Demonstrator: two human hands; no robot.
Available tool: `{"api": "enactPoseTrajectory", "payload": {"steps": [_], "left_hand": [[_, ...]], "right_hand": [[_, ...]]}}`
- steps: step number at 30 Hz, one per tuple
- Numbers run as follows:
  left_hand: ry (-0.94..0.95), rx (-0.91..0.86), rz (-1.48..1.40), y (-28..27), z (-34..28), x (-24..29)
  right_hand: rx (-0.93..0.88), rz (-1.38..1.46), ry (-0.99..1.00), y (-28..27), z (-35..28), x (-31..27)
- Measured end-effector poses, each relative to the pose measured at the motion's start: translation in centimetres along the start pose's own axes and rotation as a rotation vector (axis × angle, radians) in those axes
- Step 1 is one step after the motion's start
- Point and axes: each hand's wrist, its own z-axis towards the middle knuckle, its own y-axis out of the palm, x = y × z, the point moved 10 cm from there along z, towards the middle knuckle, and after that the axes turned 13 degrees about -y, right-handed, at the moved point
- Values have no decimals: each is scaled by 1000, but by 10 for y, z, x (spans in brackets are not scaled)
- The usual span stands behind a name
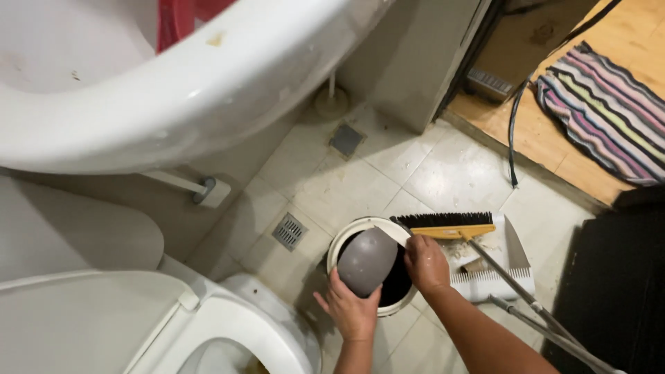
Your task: The person sweeps debris on a tiled bathroom floor into a dustpan using a broom. They move around the toilet and a red bucket to gather the dirt. Finally, they lift the dustpan and empty the collected debris into a trash bin.
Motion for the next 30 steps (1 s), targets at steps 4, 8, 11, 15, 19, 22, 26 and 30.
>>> {"api": "enactPoseTrajectory", "payload": {"steps": [4,8,11,15,19,22,26,30], "left_hand": [[-161,-116,42,0,-18,3],[-238,-148,99,-2,-24,0],[-255,-160,77,25,-20,-42],[-775,-307,-599,126,-26,-183],[-1284,-493,-838,205,-81,-276],[-1248,-528,-846,205,-93,-271],[-1239,-582,-850,166,-92,-218],[-1217,-645,-964,154,-80,-190]], "right_hand": [[50,25,77,-21,-11,-17],[124,121,254,-18,-46,-4],[54,140,290,5,-89,1],[-1,115,173,18,-132,-25],[-125,123,84,28,-147,-59],[-200,102,153,60,-160,-51],[-108,795,1007,140,-225,14],[256,1569,1457,196,-249,4]]}}
